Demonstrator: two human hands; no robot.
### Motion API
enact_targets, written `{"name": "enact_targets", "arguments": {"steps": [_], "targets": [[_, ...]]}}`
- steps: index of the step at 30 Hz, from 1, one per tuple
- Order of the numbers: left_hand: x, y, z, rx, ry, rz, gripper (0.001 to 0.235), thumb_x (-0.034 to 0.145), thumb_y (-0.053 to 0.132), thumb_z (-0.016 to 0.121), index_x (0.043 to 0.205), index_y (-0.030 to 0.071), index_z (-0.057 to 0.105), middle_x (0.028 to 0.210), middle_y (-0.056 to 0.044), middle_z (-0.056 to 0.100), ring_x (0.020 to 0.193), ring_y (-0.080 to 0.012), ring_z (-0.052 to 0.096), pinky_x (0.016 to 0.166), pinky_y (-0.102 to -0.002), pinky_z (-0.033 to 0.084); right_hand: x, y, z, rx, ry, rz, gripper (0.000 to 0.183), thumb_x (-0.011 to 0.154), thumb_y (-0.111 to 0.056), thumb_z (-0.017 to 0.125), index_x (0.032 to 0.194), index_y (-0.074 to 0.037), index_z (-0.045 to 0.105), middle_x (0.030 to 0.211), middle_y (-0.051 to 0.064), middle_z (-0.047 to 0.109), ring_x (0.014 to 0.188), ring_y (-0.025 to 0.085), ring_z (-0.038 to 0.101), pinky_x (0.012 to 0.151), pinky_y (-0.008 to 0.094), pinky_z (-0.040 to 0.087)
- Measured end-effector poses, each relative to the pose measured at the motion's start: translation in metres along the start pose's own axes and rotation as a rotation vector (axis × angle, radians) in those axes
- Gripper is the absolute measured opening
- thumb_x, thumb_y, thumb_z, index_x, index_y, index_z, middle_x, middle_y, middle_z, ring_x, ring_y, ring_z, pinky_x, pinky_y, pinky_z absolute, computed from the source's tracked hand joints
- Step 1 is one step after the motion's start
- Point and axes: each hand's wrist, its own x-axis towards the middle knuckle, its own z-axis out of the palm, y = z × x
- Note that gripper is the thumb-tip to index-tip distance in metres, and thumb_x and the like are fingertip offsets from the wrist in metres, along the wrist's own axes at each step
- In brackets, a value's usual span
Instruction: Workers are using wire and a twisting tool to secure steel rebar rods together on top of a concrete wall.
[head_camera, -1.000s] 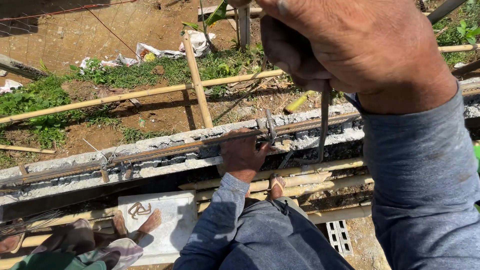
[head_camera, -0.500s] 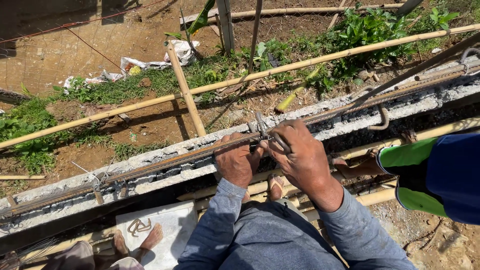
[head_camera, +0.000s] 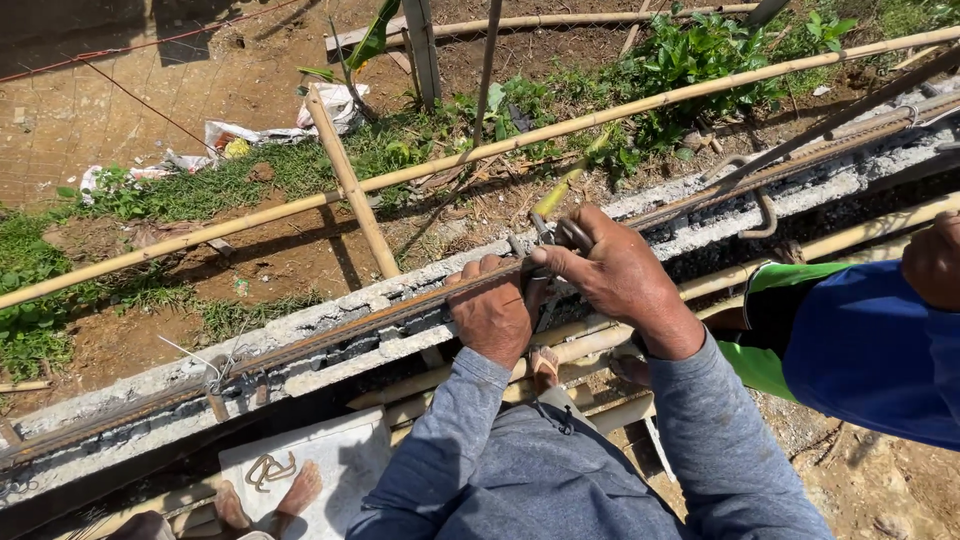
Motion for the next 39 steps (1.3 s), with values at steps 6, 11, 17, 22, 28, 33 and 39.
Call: {"name": "enact_targets", "arguments": {"steps": [6,11,17,22,28,33,39], "targets": [[-0.001,0.002,-0.003,0.006,0.019,-0.011,0.032,0.083,0.040,0.076,0.091,0.010,0.068,0.090,-0.008,0.058,0.089,-0.0286,0.056,0.082,-0.047,0.041,-0.017,0.013,0.010,-0.002,0.095,-0.391,0.052,0.085,-0.038,0.084,0.118,-0.004,0.062,0.100,0.011,0.068,0.083,0.019,0.068,0.068,0.034,0.055],[-0.008,0.002,0.006,-0.009,0.046,-0.125,0.036,0.096,0.042,0.071,0.093,0.007,0.066,0.087,-0.008,0.056,0.088,-0.0277,0.056,0.084,-0.047,0.042,-0.011,0.005,0.014,-0.079,0.097,-0.262,0.045,0.089,-0.036,0.085,0.110,-0.004,0.061,0.089,0.011,0.068,0.076,0.021,0.067,0.065,0.036,0.054],[-0.004,0.007,0.005,0.026,-0.045,-0.137,0.047,0.091,0.053,0.071,0.092,0.006,0.070,0.085,-0.011,0.061,0.086,-0.0281,0.060,0.076,-0.047,0.044,-0.010,0.002,0.008,-0.102,0.131,-0.343,0.048,0.094,-0.034,0.082,0.115,-0.001,0.056,0.092,0.014,0.070,0.077,0.021,0.070,0.066,0.035,0.055],[-0.023,0.015,-0.019,0.054,0.279,-0.012,0.032,0.078,0.026,0.076,0.105,0.007,0.074,0.104,-0.011,0.070,0.109,-0.0301,0.065,0.094,-0.050,0.054,-0.006,0.015,0.005,-0.139,0.113,-0.393,0.048,0.103,-0.035,0.080,0.119,0.000,0.053,0.095,0.016,0.070,0.083,0.021,0.071,0.070,0.034,0.056],[-0.103,0.013,-0.062,-0.246,0.454,-0.218,0.015,0.094,0.011,0.076,0.106,0.009,0.068,0.108,-0.009,0.074,0.106,-0.0275,0.070,0.094,-0.040,0.059,0.002,0.039,0.000,-0.183,0.109,-0.538,0.043,0.110,-0.029,0.075,0.119,0.005,0.049,0.097,0.015,0.062,0.086,0.020,0.068,0.072,0.032,0.057],[-0.193,-0.069,-0.071,-0.267,0.637,-0.623,0.012,0.100,0.013,0.069,0.110,0.006,0.068,0.105,-0.010,0.075,0.095,-0.0226,0.075,0.081,-0.033,0.063,0.007,0.062,0.001,-0.242,0.110,-0.557,0.039,0.111,-0.023,0.074,0.117,0.007,0.049,0.096,0.015,0.058,0.086,0.021,0.066,0.071,0.030,0.056],[-0.270,-0.217,-0.148,-0.384,1.054,-0.882,0.019,0.101,0.011,0.062,0.115,-0.001,0.067,0.102,-0.012,0.077,0.092,-0.0173,0.074,0.085,-0.030,0.063,0.069,0.189,0.011,-0.289,0.028,-0.190,0.047,0.120,-0.039,0.060,0.121,0.008,0.056,0.091,0.028,0.062,0.085,0.032,0.066,0.069,0.045,0.056]]}}
